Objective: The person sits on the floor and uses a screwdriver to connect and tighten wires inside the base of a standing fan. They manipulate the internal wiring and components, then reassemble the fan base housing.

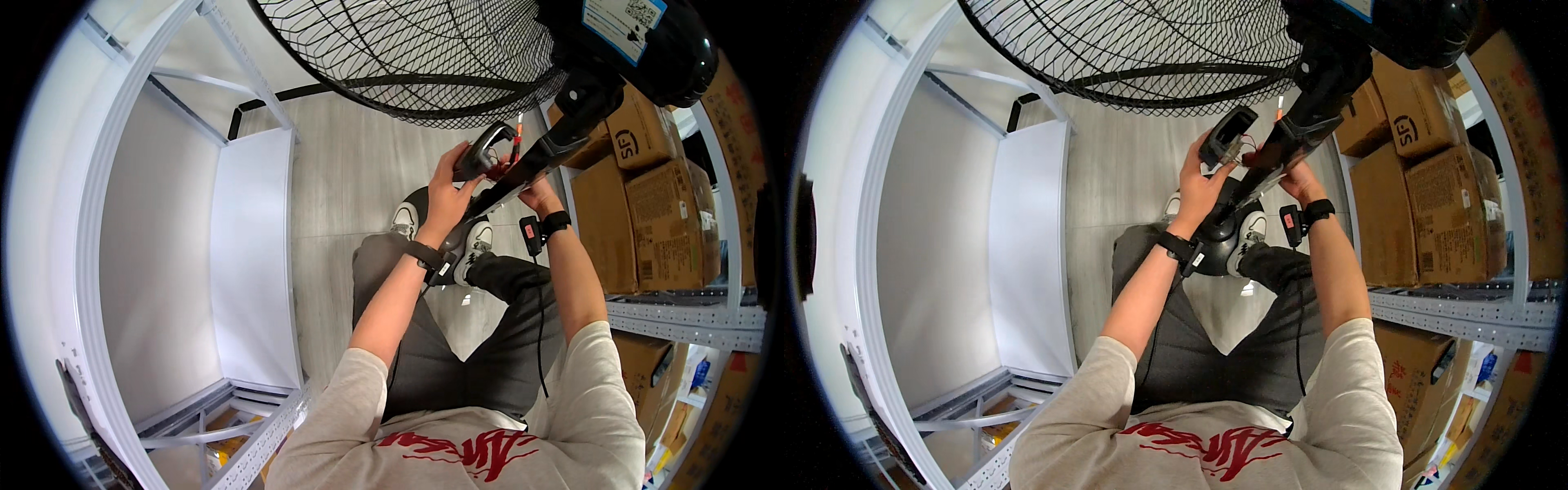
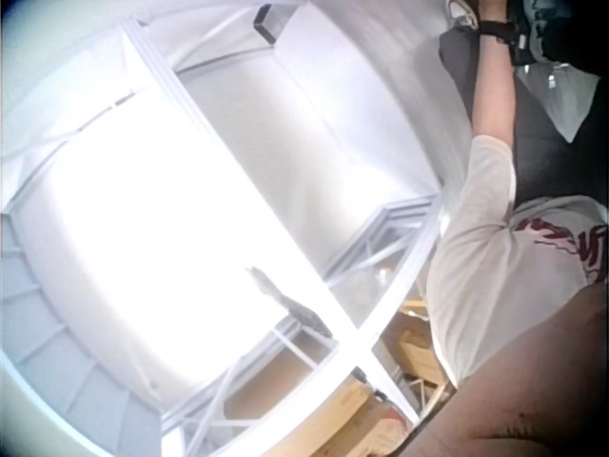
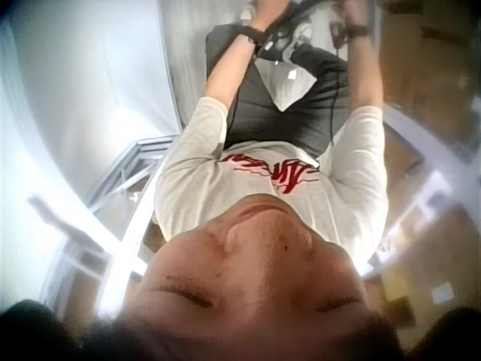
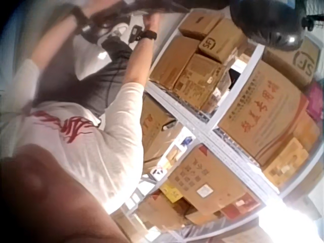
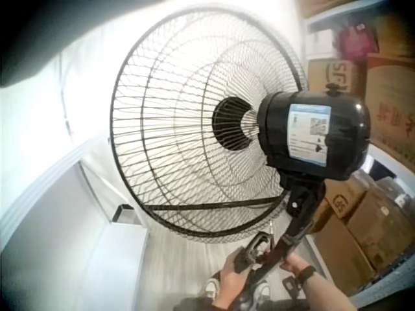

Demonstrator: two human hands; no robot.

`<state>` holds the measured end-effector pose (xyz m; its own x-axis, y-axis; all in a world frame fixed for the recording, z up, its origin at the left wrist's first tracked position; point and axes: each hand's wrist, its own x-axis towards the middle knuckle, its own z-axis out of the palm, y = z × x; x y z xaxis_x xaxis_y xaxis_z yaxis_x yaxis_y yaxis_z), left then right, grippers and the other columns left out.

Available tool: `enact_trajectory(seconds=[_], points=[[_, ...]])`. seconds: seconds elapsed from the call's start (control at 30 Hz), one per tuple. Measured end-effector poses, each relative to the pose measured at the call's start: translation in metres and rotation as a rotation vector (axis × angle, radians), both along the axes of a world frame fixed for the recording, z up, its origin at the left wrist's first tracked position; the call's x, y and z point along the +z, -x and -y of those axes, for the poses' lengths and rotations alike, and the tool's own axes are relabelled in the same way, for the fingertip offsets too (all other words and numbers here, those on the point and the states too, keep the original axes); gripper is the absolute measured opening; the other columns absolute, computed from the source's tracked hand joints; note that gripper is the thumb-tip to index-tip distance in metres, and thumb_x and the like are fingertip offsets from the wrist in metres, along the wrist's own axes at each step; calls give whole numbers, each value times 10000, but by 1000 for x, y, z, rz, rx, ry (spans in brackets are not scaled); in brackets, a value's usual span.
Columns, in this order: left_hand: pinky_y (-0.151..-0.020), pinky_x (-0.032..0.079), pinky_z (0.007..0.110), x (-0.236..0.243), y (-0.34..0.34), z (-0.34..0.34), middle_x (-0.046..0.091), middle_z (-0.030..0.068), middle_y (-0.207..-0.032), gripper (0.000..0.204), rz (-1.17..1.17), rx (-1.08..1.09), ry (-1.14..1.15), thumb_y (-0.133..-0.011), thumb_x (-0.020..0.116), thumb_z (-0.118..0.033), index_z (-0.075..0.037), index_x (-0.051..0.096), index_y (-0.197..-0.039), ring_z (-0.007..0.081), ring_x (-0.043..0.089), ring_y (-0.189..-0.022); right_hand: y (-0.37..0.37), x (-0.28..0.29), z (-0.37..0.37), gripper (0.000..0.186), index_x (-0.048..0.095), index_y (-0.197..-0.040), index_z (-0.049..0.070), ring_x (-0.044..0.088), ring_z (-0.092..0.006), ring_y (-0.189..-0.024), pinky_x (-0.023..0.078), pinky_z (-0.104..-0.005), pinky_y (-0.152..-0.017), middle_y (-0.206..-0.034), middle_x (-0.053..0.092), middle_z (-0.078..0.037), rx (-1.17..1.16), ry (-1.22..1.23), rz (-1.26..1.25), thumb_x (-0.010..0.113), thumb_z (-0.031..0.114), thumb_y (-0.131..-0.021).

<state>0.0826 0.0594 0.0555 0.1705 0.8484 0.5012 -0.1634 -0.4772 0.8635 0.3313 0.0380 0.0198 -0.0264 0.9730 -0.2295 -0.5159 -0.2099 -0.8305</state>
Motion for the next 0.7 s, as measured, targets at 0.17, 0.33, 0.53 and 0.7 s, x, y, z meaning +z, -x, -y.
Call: enact_trajectory(seconds=[0.17,0.33,0.53,0.7], points=[[-915,531,357,2,1,5,648,148,-1239,640,-108,-8,-9,-821,773,-58,-59,498,-1399,270,666,-1079,-6,-20,-10,275,660,-1168,56,653,-231,-1060,518,-386,-935,-1180,689,-89,25,9,136,602,265,-998],[-914,524,354,4,-12,8,670,158,-1187,645,-55,-86,110,-825,761,-47,-59,488,-1409,255,673,-1066,-31,-38,-12,342,626,-1243,73,633,-211,-1042,507,-370,-897,-1159,678,-44,-193,-133,256,568,325,-1020],[-926,516,352,2,-13,10,678,156,-1171,637,-20,-58,105,-831,731,-11,-49,472,-1412,257,675,-1082,-2,-11,-1,337,608,-1241,90,604,-185,-1019,483,-352,-894,-1126,657,-19,-180,-44,31,554,345,-1029],[-932,511,349,-4,-22,11,679,157,-1180,642,46,-50,122,-833,718,-3,-43,458,-1419,260,670,-1112,8,-4,6,238,627,-1173,108,589,-156,-928,471,-324,-844,-1053,651,2,-276,-49,34,574,273,-1010]])
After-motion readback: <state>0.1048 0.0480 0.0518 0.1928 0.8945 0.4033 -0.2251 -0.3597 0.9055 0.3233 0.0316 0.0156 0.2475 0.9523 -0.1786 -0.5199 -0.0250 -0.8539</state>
